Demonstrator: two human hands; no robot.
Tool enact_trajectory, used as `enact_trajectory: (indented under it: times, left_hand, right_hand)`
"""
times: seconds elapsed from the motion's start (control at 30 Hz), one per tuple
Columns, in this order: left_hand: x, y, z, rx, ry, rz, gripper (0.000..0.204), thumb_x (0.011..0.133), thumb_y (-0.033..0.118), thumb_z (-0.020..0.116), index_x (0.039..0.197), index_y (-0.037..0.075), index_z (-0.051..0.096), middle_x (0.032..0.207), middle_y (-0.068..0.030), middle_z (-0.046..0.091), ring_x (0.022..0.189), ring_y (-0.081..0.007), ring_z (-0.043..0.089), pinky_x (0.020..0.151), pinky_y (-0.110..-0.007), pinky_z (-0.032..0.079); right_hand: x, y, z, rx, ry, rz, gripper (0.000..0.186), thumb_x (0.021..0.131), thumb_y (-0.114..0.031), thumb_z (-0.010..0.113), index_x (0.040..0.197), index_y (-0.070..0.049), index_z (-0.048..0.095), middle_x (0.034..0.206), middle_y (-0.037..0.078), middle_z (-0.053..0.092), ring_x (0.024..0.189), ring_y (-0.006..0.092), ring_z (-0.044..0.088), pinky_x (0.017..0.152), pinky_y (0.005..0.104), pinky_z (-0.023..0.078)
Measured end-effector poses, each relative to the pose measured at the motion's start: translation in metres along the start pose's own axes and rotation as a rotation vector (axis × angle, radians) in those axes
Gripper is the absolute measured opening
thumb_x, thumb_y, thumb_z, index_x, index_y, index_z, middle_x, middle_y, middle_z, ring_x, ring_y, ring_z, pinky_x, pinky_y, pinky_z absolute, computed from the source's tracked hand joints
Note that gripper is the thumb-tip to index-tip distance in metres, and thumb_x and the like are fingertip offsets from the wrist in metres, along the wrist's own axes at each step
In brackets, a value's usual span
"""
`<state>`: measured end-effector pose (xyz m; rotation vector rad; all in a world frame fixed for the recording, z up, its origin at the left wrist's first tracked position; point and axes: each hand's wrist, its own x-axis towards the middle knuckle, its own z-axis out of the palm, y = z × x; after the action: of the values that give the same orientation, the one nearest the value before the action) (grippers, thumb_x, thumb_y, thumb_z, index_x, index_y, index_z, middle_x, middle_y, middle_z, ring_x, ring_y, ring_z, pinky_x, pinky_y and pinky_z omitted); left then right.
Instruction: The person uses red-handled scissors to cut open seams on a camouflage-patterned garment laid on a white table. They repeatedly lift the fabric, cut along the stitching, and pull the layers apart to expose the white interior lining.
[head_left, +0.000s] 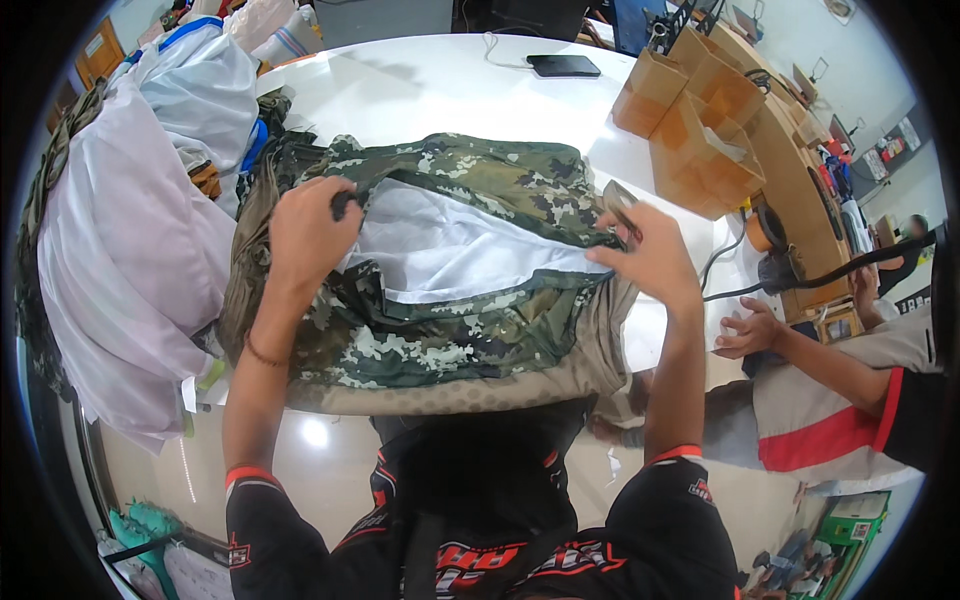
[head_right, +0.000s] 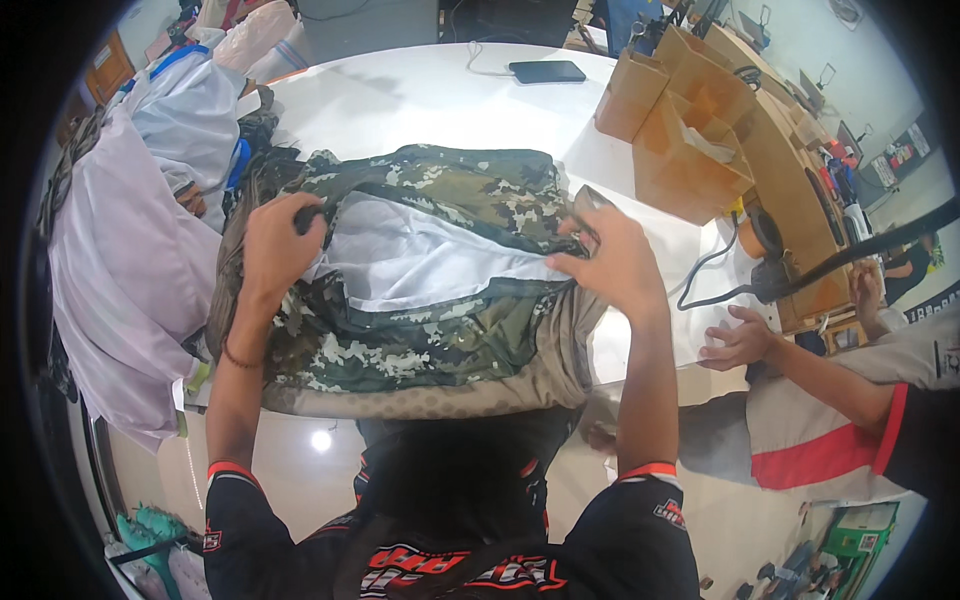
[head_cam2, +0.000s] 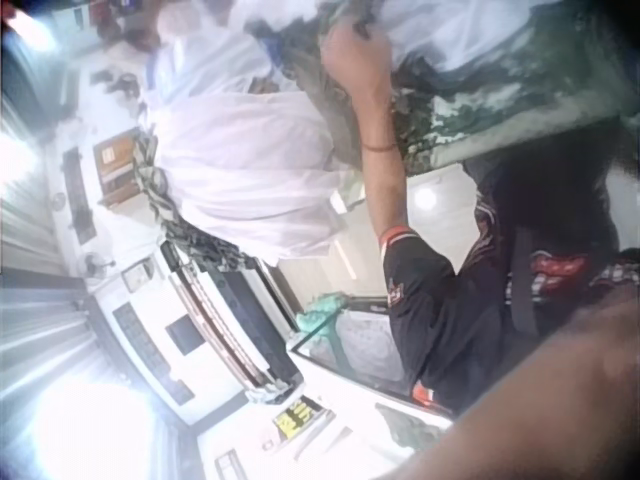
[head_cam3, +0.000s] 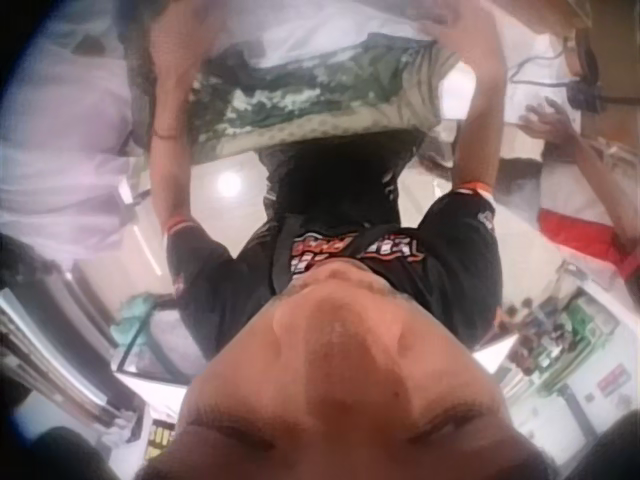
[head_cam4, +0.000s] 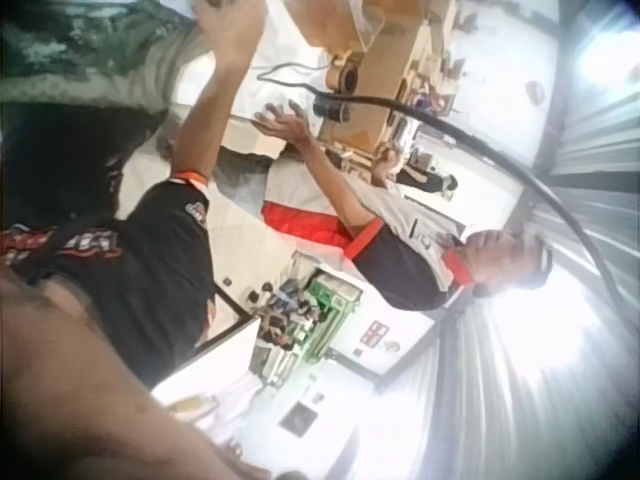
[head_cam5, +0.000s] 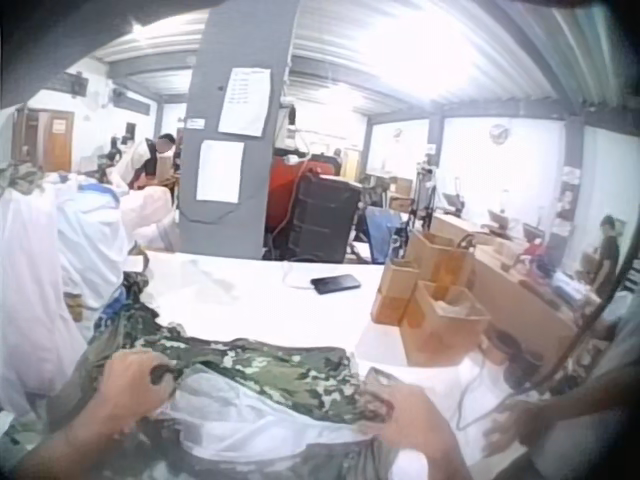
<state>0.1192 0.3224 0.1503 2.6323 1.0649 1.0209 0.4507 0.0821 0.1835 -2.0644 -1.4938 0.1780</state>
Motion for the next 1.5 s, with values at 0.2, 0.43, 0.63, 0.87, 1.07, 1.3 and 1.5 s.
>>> enact_trajectory:
  times: [0.2,0.43,0.63,0.87,1.07,1.3,1.5]
  left_hand:
    - [-0.052,-0.016,-0.094,-0.234,0.109,-0.189,0.022,0.082,0.000,0.075,0.104,0.002,0.073,0.093,-0.0057,0.072,0.083,-0.0161,0.068,0.076,-0.028,0.052]
    - [-0.095,-0.008,-0.178,0.010,-0.433,-0.202,0.037,0.075,0.001,0.082,0.111,0.001,0.073,0.096,-0.0071,0.072,0.082,-0.0165,0.064,0.075,-0.029,0.051]
    - [-0.047,0.007,-0.142,-0.144,-0.366,-0.118,0.049,0.075,0.007,0.085,0.123,0.004,0.071,0.104,-0.0073,0.073,0.090,-0.0194,0.066,0.084,-0.033,0.051]
    - [0.003,0.024,-0.083,-0.325,-0.273,-0.132,0.025,0.088,0.012,0.080,0.108,-0.002,0.074,0.089,-0.0044,0.075,0.079,-0.0084,0.065,0.071,-0.025,0.051]
    - [0.049,0.042,-0.015,-0.393,-0.126,0.201,0.036,0.088,0.017,0.081,0.119,0.001,0.072,0.107,-0.0082,0.075,0.098,-0.0158,0.069,0.084,-0.032,0.054]
    - [0.063,0.090,0.023,-0.441,-0.205,0.617,0.031,0.085,0.024,0.082,0.107,0.004,0.075,0.090,-0.0133,0.074,0.089,-0.0345,0.070,0.090,-0.043,0.053]
    - [0.026,0.051,0.017,-0.157,-0.506,0.669,0.017,0.083,0.021,0.079,0.084,0.006,0.071,0.084,-0.0103,0.069,0.082,-0.0326,0.068,0.079,-0.044,0.054]
  right_hand:
    - [-0.031,0.019,-0.028,0.062,-0.165,0.077,0.027,0.070,-0.009,0.084,0.095,-0.005,0.074,0.074,0.005,0.057,0.062,0.0169,0.052,0.058,0.0308,0.041]
    - [0.007,0.025,-0.032,0.469,-0.345,-0.042,0.024,0.084,-0.021,0.083,0.103,-0.007,0.078,0.071,0.001,0.062,0.058,0.0095,0.050,0.055,0.0274,0.037]
    - [0.126,0.046,0.023,0.053,0.157,-0.129,0.043,0.084,-0.042,0.081,0.107,-0.006,0.078,0.084,0.013,0.072,0.075,0.0229,0.066,0.073,0.0374,0.053]
    - [0.165,0.060,0.039,-0.205,0.018,-0.093,0.036,0.086,-0.033,0.075,0.107,-0.004,0.075,0.100,0.023,0.073,0.096,0.0386,0.070,0.086,0.0446,0.054]
    - [0.123,-0.005,0.022,0.109,0.106,-0.369,0.020,0.098,-0.023,0.067,0.102,-0.003,0.067,0.089,0.011,0.067,0.078,0.0274,0.059,0.072,0.0384,0.046]
    - [0.061,-0.053,-0.014,0.295,-0.156,-0.681,0.006,0.089,-0.007,0.072,0.090,-0.004,0.066,0.075,0.001,0.054,0.066,0.0101,0.047,0.058,0.0271,0.035]
    - [0.018,-0.043,-0.032,0.270,-0.310,-0.615,0.022,0.083,-0.014,0.082,0.073,-0.004,0.065,0.065,0.002,0.049,0.056,0.0140,0.044,0.052,0.0295,0.031]
